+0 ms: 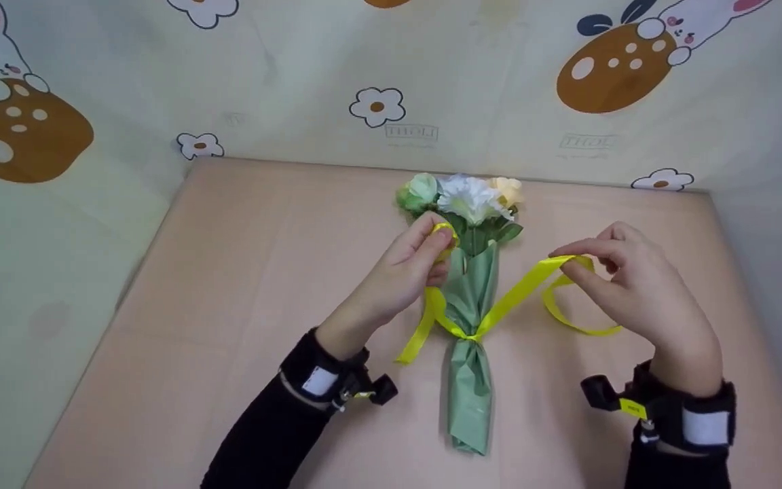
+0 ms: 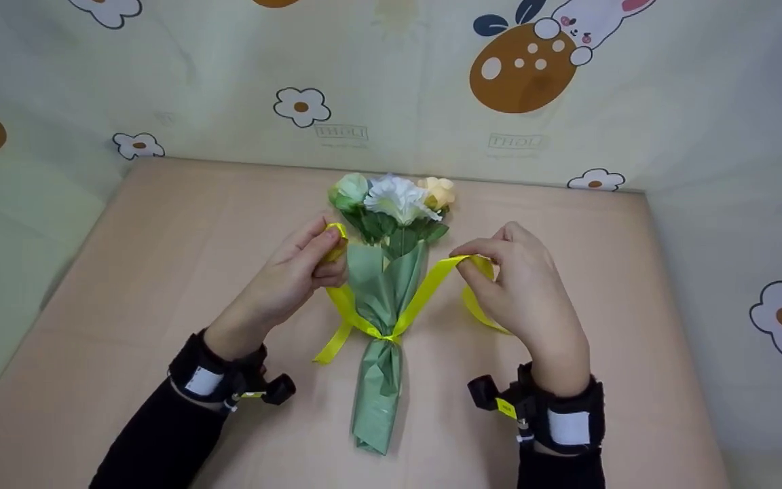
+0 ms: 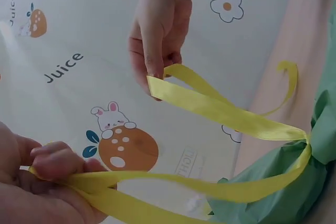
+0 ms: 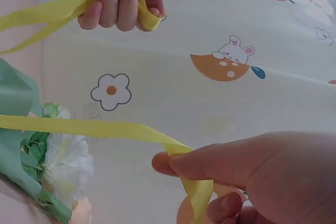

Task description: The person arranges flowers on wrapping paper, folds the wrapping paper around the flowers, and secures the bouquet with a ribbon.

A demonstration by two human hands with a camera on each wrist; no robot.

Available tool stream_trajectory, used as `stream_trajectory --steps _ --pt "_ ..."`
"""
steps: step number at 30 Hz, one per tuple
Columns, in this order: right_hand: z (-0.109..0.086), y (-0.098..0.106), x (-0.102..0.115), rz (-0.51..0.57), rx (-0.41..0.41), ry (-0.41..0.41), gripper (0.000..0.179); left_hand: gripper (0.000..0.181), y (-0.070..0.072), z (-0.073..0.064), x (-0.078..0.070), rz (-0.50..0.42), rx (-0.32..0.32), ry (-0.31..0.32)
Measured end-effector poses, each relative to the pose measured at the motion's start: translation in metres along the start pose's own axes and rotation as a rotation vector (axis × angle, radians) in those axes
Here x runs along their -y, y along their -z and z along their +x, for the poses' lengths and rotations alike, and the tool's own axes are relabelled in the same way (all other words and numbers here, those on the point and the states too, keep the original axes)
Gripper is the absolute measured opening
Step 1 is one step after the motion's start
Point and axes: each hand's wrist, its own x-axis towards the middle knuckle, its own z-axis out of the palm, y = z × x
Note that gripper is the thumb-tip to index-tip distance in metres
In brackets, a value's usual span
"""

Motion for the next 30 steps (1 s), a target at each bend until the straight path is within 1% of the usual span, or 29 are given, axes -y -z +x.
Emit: stream_trajectory --steps 1,3,5,7,9,11,13,14,16,18,20,22,24,27,30 --pt "0.001 -0.001 0.001 -0.001 -0.005 -0.037 0.013 0.024 0.000 0.000 0.004 0.006 0.006 0.023" --pt "0.003 -0.003 0.004 0.014 -0.022 -0.113 0.011 0.024 -0.001 0.000 0.005 0.036 0.008 0.071" --pt "0.006 -0.007 0.006 0.063 -0.048 -0.179 0.014 0.022 -0.002 -0.001 0.005 0.068 0.005 0.117" --pt "0.010 -0.012 0.008 0.105 -0.092 -0.210 0.015 0.019 -0.003 -0.001 0.003 0.083 -0.003 0.143" --pt "0.014 -0.020 0.011 0.145 -0.141 -0.215 0.016 0.017 -0.006 -0.002 -0.003 0.108 -0.011 0.162" --pt "0.018 -0.029 0.016 0.192 -0.189 -0.201 0.016 0.018 -0.008 -0.003 -0.009 0.131 -0.012 0.167" --pt "0.022 -0.040 0.021 0.262 -0.219 -0.150 0.017 0.020 -0.009 -0.004 -0.014 0.169 -0.013 0.165" --pt "0.024 -0.044 0.026 0.291 -0.213 -0.111 0.019 0.021 -0.010 -0.004 -0.015 0.185 -0.013 0.168" --pt "0.027 -0.052 0.035 0.364 -0.157 -0.023 0.024 0.020 -0.008 -0.004 -0.012 0.225 -0.011 0.174" --pt "0.029 -0.060 0.044 0.439 -0.051 0.057 0.033 0.017 -0.005 -0.004 -0.007 0.277 -0.009 0.175" --pt "0.030 -0.066 0.053 0.477 0.062 0.098 0.040 0.014 -0.001 -0.003 -0.001 0.326 -0.018 0.174" --pt "0.031 -0.073 0.055 0.527 0.144 0.104 0.043 0.014 0.002 -0.002 0.004 0.364 -0.045 0.178" --pt "0.031 -0.080 0.055 0.559 0.199 0.096 0.046 0.016 0.005 -0.002 0.005 0.403 -0.084 0.191" --pt "0.031 -0.085 0.054 0.594 0.257 0.076 0.049 0.017 0.009 -0.003 0.004 0.500 -0.134 0.228" --pt "0.032 -0.086 0.052 0.561 0.277 0.059 0.046 0.015 0.011 -0.004 0.003 0.612 -0.148 0.271"
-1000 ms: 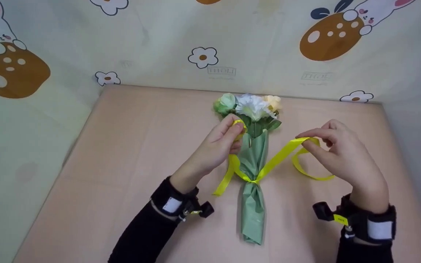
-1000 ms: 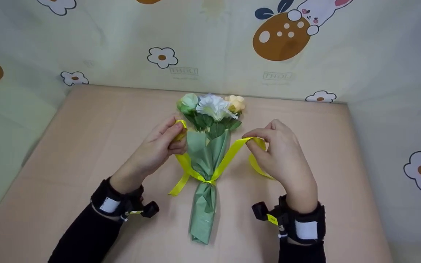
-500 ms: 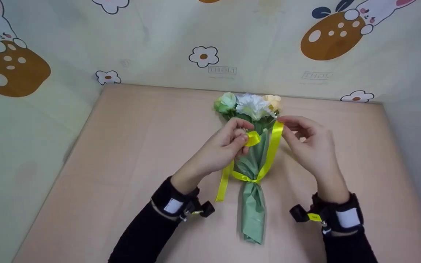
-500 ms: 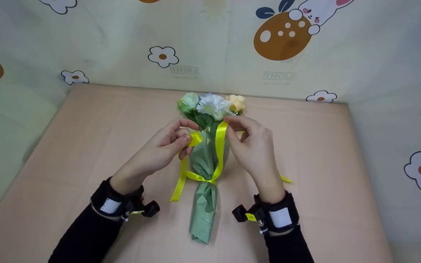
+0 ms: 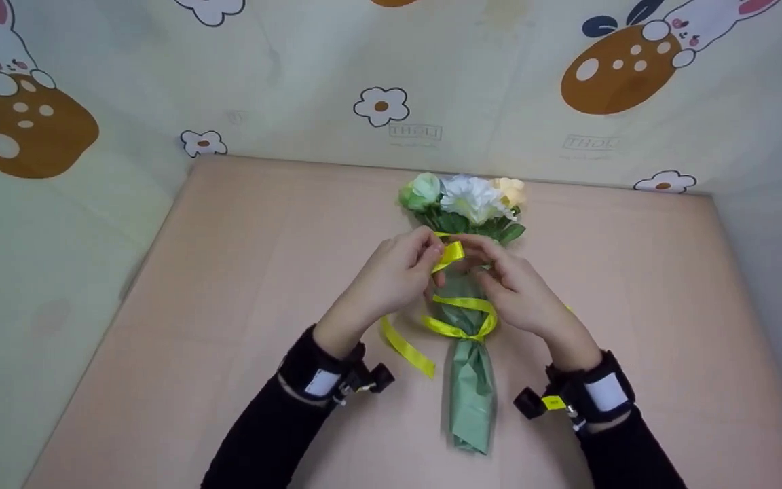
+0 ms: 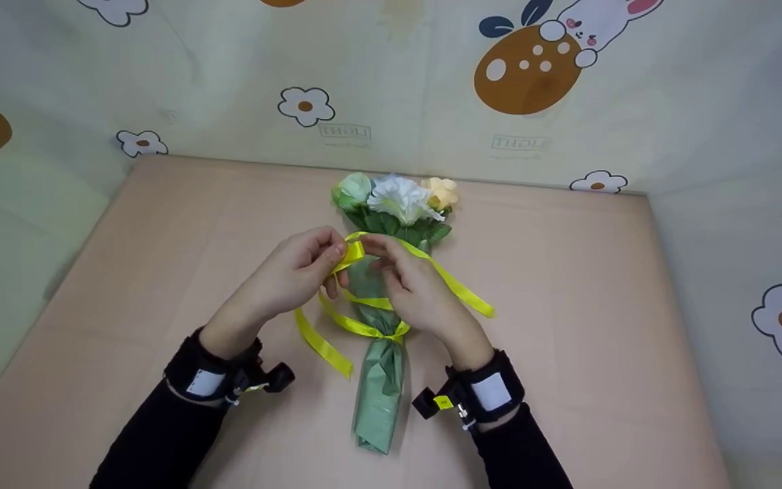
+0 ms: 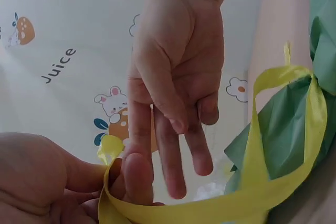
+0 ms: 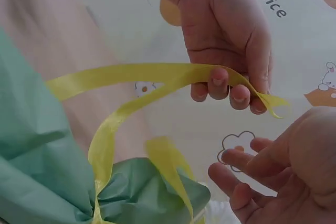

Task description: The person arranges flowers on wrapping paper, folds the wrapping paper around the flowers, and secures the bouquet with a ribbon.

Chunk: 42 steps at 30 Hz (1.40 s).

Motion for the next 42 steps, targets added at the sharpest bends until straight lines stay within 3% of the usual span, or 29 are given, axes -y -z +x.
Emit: stream_trajectory --steps 5,11,17,24,29,33,35,37,40,42 --pt "-0.003 0.010 0.000 -0.022 -0.059 -0.042 0.029 0.016 -0.004 0.000 -0.001 0.085 -0.002 0.037" --pt "-0.005 0.015 -0.014 -0.140 -0.148 -0.028 0.025 0.017 -0.013 -0.001 -0.002 0.124 -0.012 -0.022" --pt "-0.005 0.011 -0.019 -0.181 -0.195 -0.030 0.022 0.018 -0.018 -0.002 -0.002 0.110 0.035 -0.055" --pt "-0.009 0.016 0.003 -0.164 -0.246 -0.006 0.013 0.014 -0.018 -0.003 -0.006 0.079 0.126 -0.069" --pt "-0.015 0.023 0.028 -0.175 -0.259 -0.006 0.012 0.011 -0.018 -0.004 -0.009 0.076 0.177 -0.135" --pt "-0.018 0.030 0.018 -0.218 -0.282 0.006 0.010 0.012 -0.012 -0.003 -0.007 0.123 0.177 -0.189" --pt "-0.019 0.034 0.009 -0.238 -0.303 0.007 0.009 0.014 -0.005 0.000 -0.001 0.151 0.137 -0.177" --pt "-0.021 0.038 0.000 -0.258 -0.334 0.005 0.008 0.017 0.005 0.005 0.008 0.222 0.047 -0.126" --pt "-0.022 0.040 -0.001 -0.279 -0.371 -0.003 0.009 0.025 0.015 0.014 0.030 0.336 -0.087 0.031" --pt "-0.022 0.040 -0.002 -0.282 -0.383 -0.013 0.011 0.034 0.019 0.020 0.044 0.395 -0.118 0.147"
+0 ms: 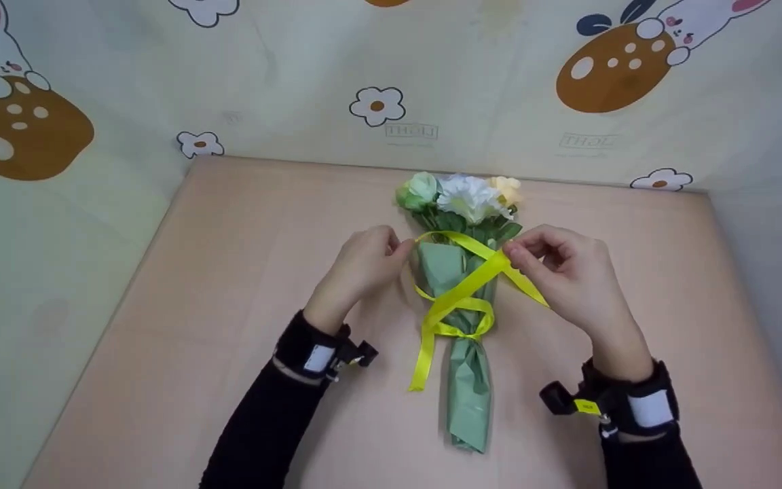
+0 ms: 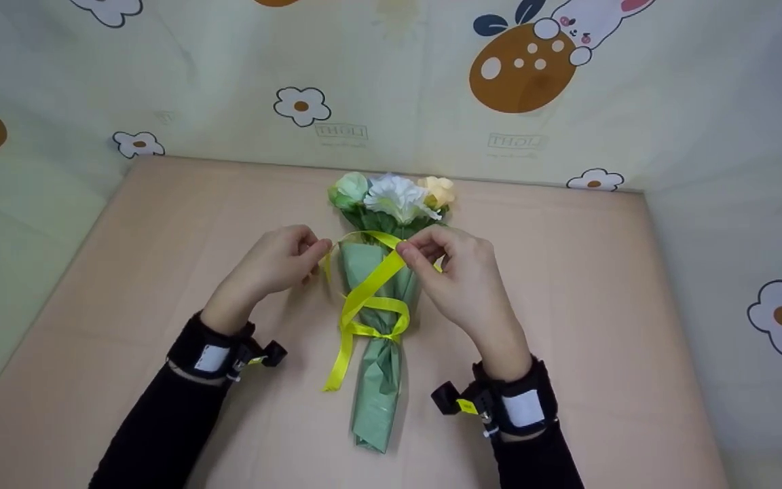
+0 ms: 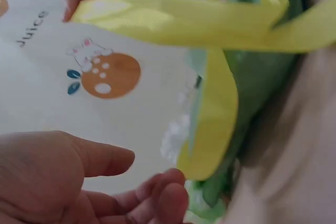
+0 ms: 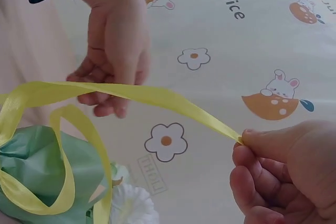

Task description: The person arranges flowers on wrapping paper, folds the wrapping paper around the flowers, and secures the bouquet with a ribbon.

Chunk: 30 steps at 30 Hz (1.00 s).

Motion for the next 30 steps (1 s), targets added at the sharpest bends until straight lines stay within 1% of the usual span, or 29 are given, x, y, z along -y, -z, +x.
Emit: stream_trajectory --steps 1,2,3,5,6,7,9,11,13,15,16,18,20,22,24,26,28,30 --pt "0.000 0.000 -0.001 -0.004 -0.003 -0.007 0.011 0.037 -0.002 0.003 0.005 0.001 0.023 0.048" --pt "0.000 -0.001 -0.001 -0.010 -0.005 -0.010 0.012 0.040 -0.004 0.006 0.009 -0.011 0.057 0.081" --pt "0.000 -0.002 -0.001 -0.016 -0.008 -0.016 0.013 0.040 -0.006 0.008 0.012 -0.041 0.097 0.102" --pt "0.001 -0.003 -0.003 -0.033 -0.018 -0.026 0.015 0.036 -0.008 0.011 0.015 -0.127 0.160 0.125" --pt "0.001 -0.003 -0.004 -0.043 -0.028 -0.035 0.016 0.033 -0.008 0.013 0.015 -0.185 0.183 0.134" --pt "0.001 -0.003 -0.005 -0.053 -0.039 -0.043 0.017 0.028 -0.007 0.014 0.015 -0.266 0.207 0.137" --pt "0.002 -0.003 -0.007 -0.064 -0.058 -0.063 0.018 0.022 -0.005 0.016 0.014 -0.471 0.239 0.134" --pt "0.002 -0.002 -0.009 -0.075 -0.075 -0.085 0.019 0.023 0.000 0.017 0.013 -0.729 0.260 0.109" --pt "0.002 -0.001 -0.012 -0.077 -0.085 -0.103 0.019 0.031 0.006 0.017 0.011 -1.010 0.303 0.081" --pt "0.002 0.000 -0.014 -0.081 -0.092 -0.115 0.020 0.037 0.013 0.016 0.011 -1.247 0.322 0.065" --pt "0.003 0.001 -0.014 -0.084 -0.094 -0.119 0.020 0.038 0.017 0.015 0.011 -1.344 0.312 0.065" --pt "0.003 0.002 -0.016 -0.084 -0.098 -0.122 0.021 0.036 0.024 0.015 0.013 -1.496 0.256 0.086" --pt "0.003 0.002 -0.016 -0.081 -0.101 -0.123 0.021 0.034 0.030 0.016 0.018 -1.626 0.164 0.112" --pt "0.003 0.002 -0.017 -0.076 -0.104 -0.122 0.021 0.034 0.036 0.018 0.025 -1.722 0.059 0.140" --pt "0.003 0.002 -0.018 -0.071 -0.108 -0.118 0.021 0.037 0.042 0.019 0.033 -1.811 -0.027 0.167" --pt "0.003 0.003 -0.018 -0.069 -0.112 -0.115 0.021 0.041 0.049 0.020 0.041 -1.880 -0.104 0.192" --pt "0.004 0.003 -0.017 -0.073 -0.115 -0.114 0.021 0.044 0.054 0.020 0.047 -1.923 -0.166 0.207" --pt "0.004 0.003 -0.017 -0.076 -0.115 -0.116 0.020 0.044 0.059 0.019 0.049 -1.932 -0.205 0.204"
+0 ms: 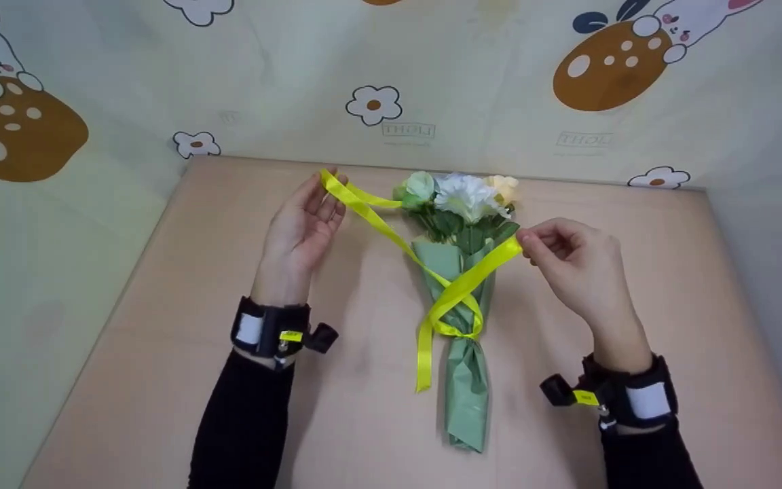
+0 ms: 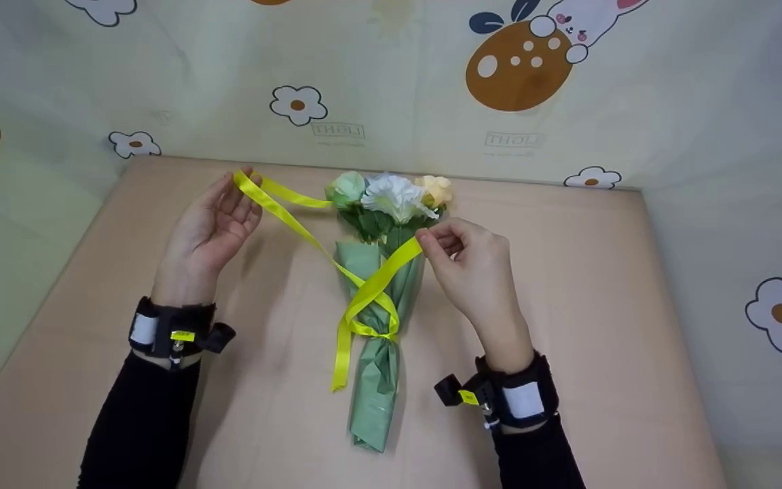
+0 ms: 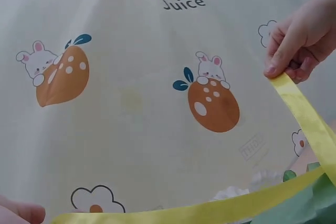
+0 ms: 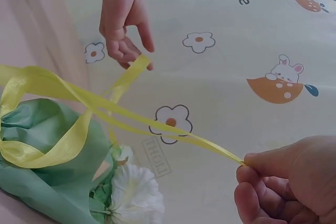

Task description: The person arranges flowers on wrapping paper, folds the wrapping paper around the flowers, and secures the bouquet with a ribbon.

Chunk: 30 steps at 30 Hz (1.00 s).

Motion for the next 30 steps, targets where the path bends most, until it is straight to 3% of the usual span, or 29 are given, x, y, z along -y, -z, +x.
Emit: stream_trajectory --steps 2,4,7,9,11,13,16,19,21,26,30 --pt "0.000 0.000 0.000 -0.002 0.002 -0.001 0.020 0.042 -0.002 -0.003 -0.003 0.042 0.004 -0.033" --pt "0.000 0.000 0.000 -0.001 0.006 -0.005 0.020 0.039 -0.007 -0.007 -0.002 0.151 0.037 -0.082" --pt "0.000 0.000 0.000 -0.001 0.010 -0.011 0.020 0.034 -0.019 -0.018 0.004 0.424 0.119 -0.161" --pt "0.000 0.000 0.000 -0.002 0.013 -0.017 0.021 0.031 -0.028 -0.028 0.011 0.626 0.210 -0.194" --pt "0.000 0.000 0.000 -0.002 0.015 -0.022 0.021 0.027 -0.039 -0.041 0.019 0.784 0.340 -0.187" --pt "0.000 0.000 0.000 -0.004 0.017 -0.025 0.021 0.024 -0.048 -0.055 0.027 0.878 0.508 -0.148" --pt "0.000 0.001 0.001 -0.004 0.019 -0.030 0.022 0.019 -0.058 -0.074 0.039 0.930 0.762 -0.044" --pt "0.000 0.001 0.001 0.005 0.022 -0.028 0.022 0.017 -0.065 -0.087 0.050 0.950 0.926 0.050" --pt "0.000 0.001 0.001 0.015 0.026 -0.023 0.021 0.015 -0.069 -0.093 0.057 0.981 0.968 0.091" --pt "0.000 0.002 0.003 0.068 0.046 -0.017 0.021 0.014 -0.081 -0.106 0.076 1.095 0.977 0.148" --pt "-0.001 0.003 0.004 0.110 0.059 -0.026 0.020 0.013 -0.080 -0.108 0.097 1.165 1.017 0.154"
